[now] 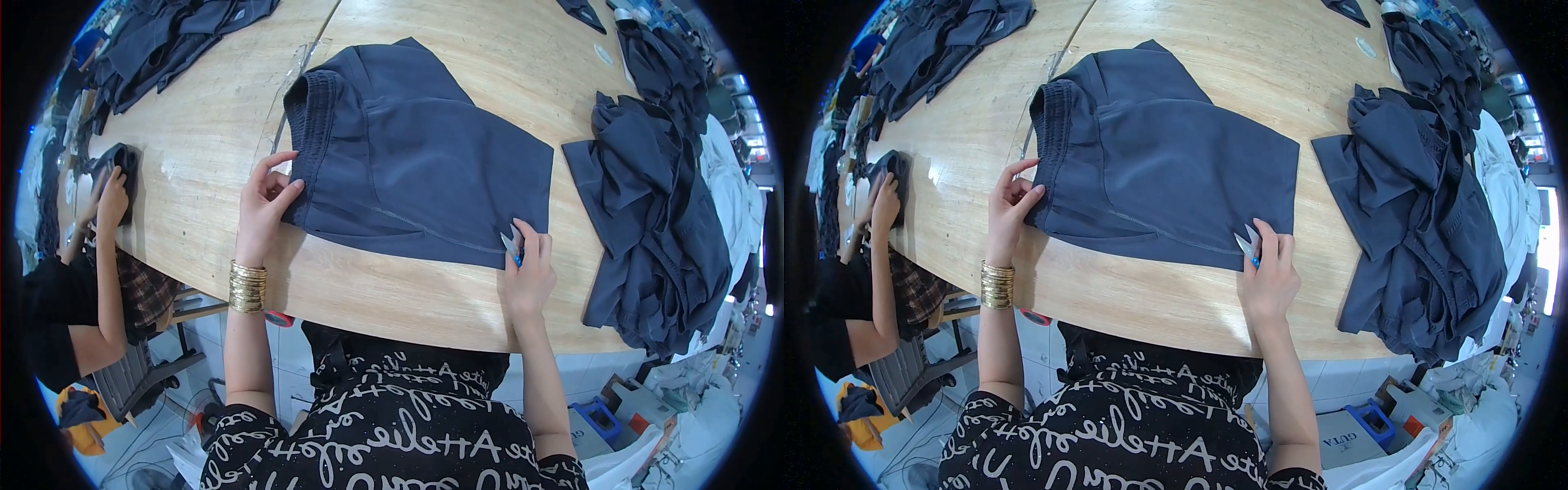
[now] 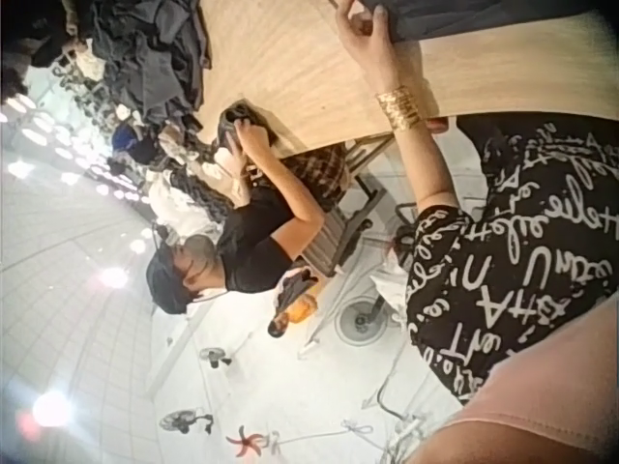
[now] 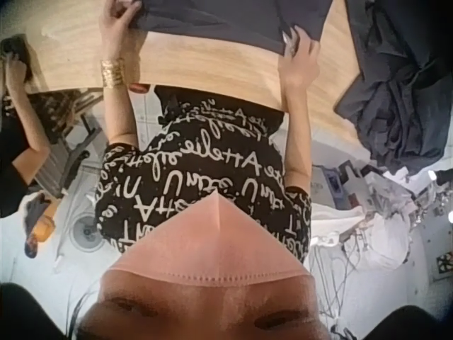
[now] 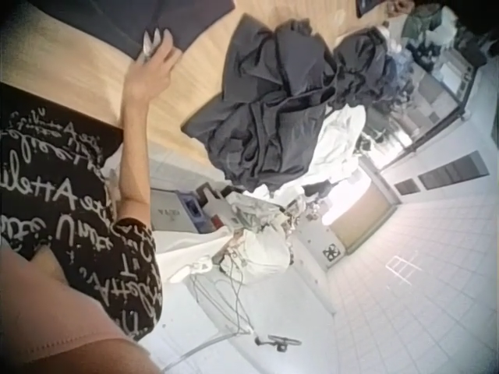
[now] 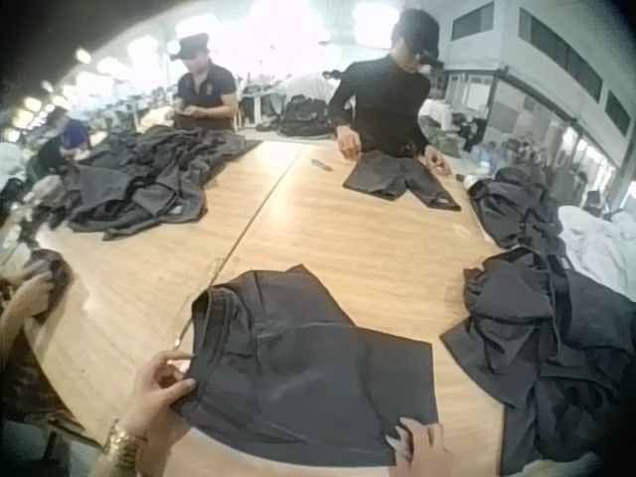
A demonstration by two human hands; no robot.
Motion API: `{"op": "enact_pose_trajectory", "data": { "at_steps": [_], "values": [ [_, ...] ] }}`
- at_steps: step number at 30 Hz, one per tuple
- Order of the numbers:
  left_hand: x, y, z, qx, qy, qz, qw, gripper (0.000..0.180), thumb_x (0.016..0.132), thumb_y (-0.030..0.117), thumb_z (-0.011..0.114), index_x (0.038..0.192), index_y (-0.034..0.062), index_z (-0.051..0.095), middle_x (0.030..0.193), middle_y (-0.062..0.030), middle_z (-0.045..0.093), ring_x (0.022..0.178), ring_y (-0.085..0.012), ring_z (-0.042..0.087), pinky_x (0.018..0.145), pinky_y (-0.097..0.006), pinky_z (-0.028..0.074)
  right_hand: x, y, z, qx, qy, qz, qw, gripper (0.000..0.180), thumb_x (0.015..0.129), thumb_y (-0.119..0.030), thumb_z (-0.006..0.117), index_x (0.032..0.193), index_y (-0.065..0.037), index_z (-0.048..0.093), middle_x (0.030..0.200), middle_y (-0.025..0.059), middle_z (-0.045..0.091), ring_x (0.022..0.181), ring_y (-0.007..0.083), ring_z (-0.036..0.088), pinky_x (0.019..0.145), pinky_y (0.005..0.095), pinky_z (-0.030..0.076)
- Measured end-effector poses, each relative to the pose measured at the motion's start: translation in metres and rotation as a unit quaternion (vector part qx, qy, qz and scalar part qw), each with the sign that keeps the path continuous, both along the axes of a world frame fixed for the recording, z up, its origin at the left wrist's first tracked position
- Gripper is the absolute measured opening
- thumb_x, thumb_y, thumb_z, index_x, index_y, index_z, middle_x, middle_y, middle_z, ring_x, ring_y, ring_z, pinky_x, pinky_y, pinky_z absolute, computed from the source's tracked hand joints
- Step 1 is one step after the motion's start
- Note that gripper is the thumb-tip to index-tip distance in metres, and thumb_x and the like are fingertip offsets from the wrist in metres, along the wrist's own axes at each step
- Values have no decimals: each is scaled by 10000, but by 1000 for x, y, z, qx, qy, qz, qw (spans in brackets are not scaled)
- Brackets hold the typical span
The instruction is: Trim excess threads and inspect finished gray garments at a manufacturing table.
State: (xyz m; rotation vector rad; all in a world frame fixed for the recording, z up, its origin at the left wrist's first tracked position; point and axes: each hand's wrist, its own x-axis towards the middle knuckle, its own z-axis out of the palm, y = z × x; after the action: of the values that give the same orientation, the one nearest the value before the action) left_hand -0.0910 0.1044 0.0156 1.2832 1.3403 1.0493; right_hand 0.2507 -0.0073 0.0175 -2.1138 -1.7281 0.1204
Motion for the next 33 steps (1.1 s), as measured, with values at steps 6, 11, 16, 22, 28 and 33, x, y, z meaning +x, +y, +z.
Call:
{"op": "enact_pose_trajectory", "data": {
  "at_steps": [6, 11, 16, 22, 28, 33],
  "values": [
    [0, -3, -2, 3, -2, -2, 1000, 403, 804, 4, 633, 1194, 66, 552, 654, 62, 492, 608, -9, 440, 580, -145, 358, -2, -2, 0, -4, -6, -7, 1000, 520, 692, 5, 677, 1160, -167, 527, 892, 40, 466, 688, 188, 584, 553, 310, 467],
    [11, -12, 20, -134, 88, -45, 986, 463, 803, 106, 673, 1238, 57, 522, 679, 4, 612, 625, -20, 536, 567, -180, 439, 24, 2, -1, 46, -39, -4, 998, 330, 776, -30, 638, 1085, -124, 572, 898, 56, 521, 713, 206, 591, 597, 304, 473],
    [82, -62, 43, -8, 14, -402, 915, 302, 849, 187, 629, 1099, 30, 565, 882, -78, 628, 851, -125, 599, 698, -289, 483, 26, 15, 39, 72, 221, -119, 965, 78, 868, -63, 582, 926, -32, 623, 892, 52, 618, 742, 119, 581, 668, 243, 449],
    [91, -31, 78, 274, 185, -279, 902, 426, 714, 76, 716, 1127, 96, 615, 1146, -94, 592, 1026, -246, 566, 831, -342, 474, -47, -27, 61, 20, 274, 116, 955, 220, 781, -105, 683, 984, -45, 625, 854, 47, 603, 751, 136, 617, 653, 278, 499],
    [86, -12, 33, 243, 328, -379, 830, 349, 700, 77, 713, 1038, 109, 637, 1067, -69, 616, 986, -244, 560, 809, -338, 461, -12, -38, 21, 30, 166, 74, 983, 214, 784, -91, 666, 990, -43, 629, 876, 75, 626, 757, 145, 622, 682, 285, 497],
    [117, 1, 47, -4, 120, -283, 952, 186, 886, 181, 576, 878, 2, 625, 746, -29, 631, 654, -114, 567, 634, -229, 452, 33, -16, 51, 27, 471, -101, 876, 160, 848, -117, 632, 931, 19, 611, 787, -5, 605, 739, 55, 518, 693, 190, 409]
  ]
}}
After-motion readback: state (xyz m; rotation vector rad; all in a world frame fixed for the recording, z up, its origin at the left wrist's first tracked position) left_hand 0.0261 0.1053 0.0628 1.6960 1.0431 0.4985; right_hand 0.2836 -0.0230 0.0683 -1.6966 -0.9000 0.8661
